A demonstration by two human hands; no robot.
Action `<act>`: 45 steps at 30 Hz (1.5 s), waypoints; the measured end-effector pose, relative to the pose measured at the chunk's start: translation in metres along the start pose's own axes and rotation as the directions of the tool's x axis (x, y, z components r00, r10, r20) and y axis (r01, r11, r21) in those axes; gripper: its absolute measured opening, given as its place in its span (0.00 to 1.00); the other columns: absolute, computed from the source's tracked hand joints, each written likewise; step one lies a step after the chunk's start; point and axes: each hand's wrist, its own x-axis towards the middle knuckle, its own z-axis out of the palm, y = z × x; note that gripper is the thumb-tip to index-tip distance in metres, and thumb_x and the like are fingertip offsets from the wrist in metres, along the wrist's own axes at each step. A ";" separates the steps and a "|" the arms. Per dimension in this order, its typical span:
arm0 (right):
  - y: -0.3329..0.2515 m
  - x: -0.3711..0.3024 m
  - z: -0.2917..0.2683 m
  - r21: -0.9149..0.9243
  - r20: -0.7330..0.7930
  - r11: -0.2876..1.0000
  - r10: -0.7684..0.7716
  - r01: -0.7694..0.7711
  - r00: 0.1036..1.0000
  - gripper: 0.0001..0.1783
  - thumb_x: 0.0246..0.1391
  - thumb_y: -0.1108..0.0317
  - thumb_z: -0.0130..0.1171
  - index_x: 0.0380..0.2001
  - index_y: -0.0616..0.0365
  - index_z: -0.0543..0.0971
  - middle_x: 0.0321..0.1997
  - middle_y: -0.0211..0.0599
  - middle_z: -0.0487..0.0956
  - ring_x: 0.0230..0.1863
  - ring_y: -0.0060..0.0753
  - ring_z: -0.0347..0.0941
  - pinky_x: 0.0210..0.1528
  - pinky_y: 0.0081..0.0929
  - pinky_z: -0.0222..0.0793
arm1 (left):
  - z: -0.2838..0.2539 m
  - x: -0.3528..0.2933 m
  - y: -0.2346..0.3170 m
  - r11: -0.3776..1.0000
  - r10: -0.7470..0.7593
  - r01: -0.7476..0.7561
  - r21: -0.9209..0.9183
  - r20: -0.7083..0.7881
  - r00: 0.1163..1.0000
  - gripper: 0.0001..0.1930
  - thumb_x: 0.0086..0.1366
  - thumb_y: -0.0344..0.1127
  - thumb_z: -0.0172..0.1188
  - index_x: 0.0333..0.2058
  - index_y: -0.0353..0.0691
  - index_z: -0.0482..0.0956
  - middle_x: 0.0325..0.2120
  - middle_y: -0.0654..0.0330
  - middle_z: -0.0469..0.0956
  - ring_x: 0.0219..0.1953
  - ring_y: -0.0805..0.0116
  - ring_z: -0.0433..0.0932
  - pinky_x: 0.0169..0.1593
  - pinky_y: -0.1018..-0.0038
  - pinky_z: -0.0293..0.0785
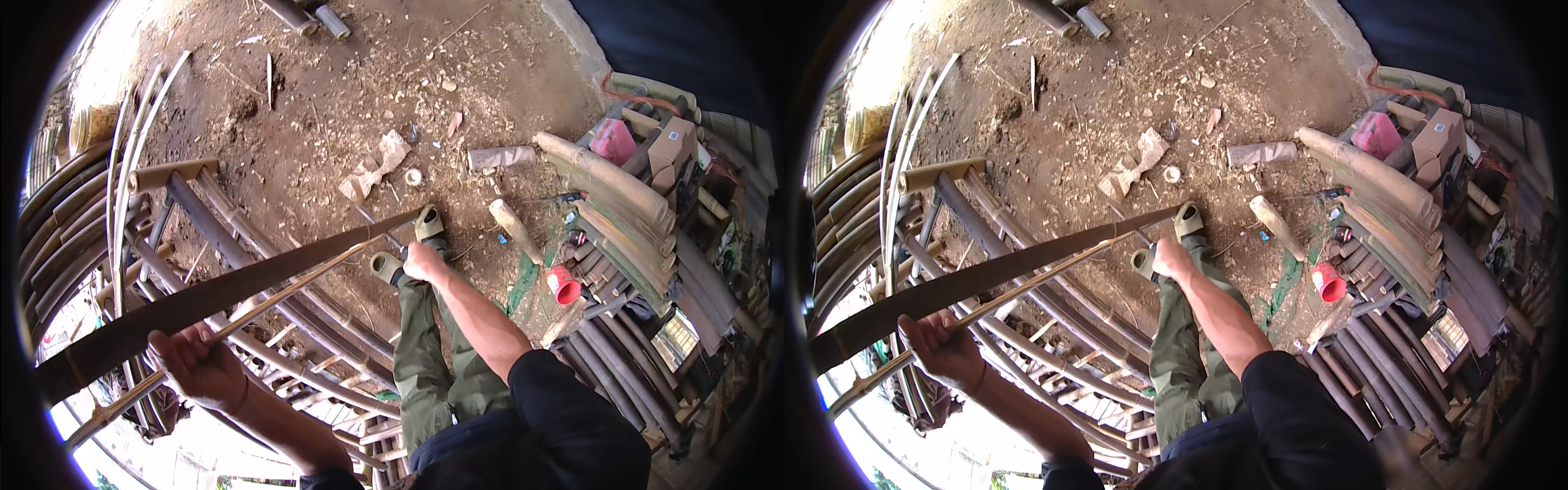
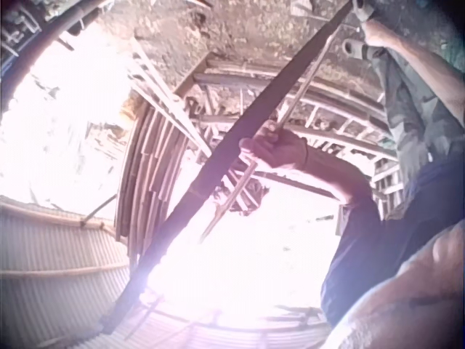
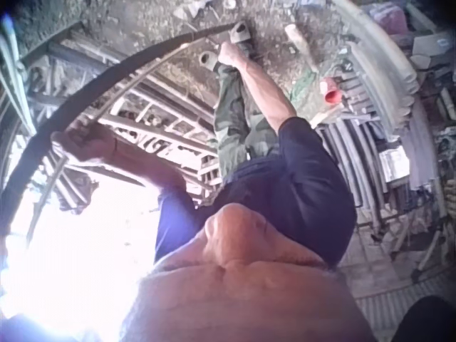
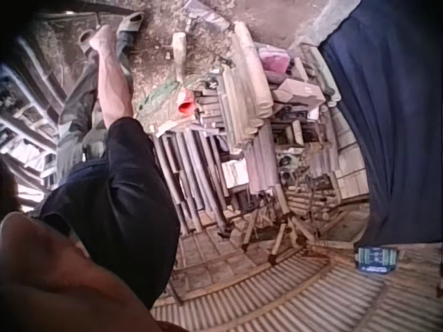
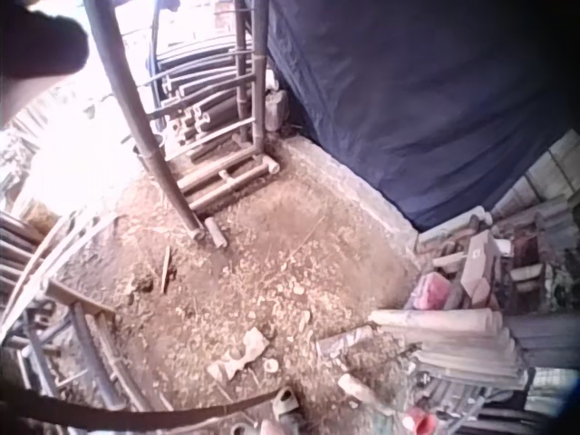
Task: The person uses a machete to split long bamboo poles into thin strips. They repeatedly strike the bamboo against a wooden block to separate the layers, then set the strips aside.
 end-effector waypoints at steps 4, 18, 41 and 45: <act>0.024 -0.017 0.007 0.653 0.323 0.721 0.014 -0.234 0.946 0.12 0.54 0.66 0.60 0.20 0.57 0.73 0.14 0.30 0.71 0.12 0.25 0.66 0.14 0.28 0.66 | -0.026 -0.005 0.011 1.000 -0.022 0.023 -0.007 0.048 0.999 0.21 0.70 0.35 0.54 0.17 0.48 0.60 0.13 0.72 0.48 0.17 0.81 0.52 0.24 0.81 0.59; -0.080 -0.154 -0.056 -0.818 -0.052 0.514 -0.510 0.256 0.859 0.20 0.49 0.61 0.62 0.42 0.63 0.77 0.29 0.44 0.79 0.27 0.41 0.77 0.28 0.37 0.75 | -0.135 -0.149 0.419 0.960 0.278 -0.271 0.072 -0.383 0.881 0.15 0.66 0.46 0.56 0.36 0.38 0.78 0.25 0.59 0.80 0.21 0.76 0.76 0.22 0.82 0.75; -0.084 -0.290 0.004 -0.513 -0.311 0.857 -0.127 -0.054 0.942 0.10 0.54 0.69 0.61 0.24 0.64 0.73 0.15 0.35 0.71 0.13 0.30 0.68 0.13 0.30 0.65 | -0.548 -0.562 0.170 0.767 -0.330 -0.635 -0.090 -0.905 -0.270 0.15 0.67 0.47 0.57 0.25 0.46 0.70 0.14 0.72 0.63 0.14 0.80 0.62 0.25 0.77 0.68; -0.110 -0.289 0.040 -0.568 -0.182 0.819 -0.217 0.078 0.959 0.11 0.53 0.69 0.62 0.23 0.61 0.72 0.15 0.34 0.70 0.12 0.27 0.67 0.12 0.30 0.64 | -0.594 -0.537 0.155 0.815 -0.401 -0.564 -0.132 -0.831 -0.385 0.32 0.61 0.63 0.57 0.12 0.41 0.66 0.20 0.54 0.74 0.34 0.58 0.72 0.50 0.49 0.69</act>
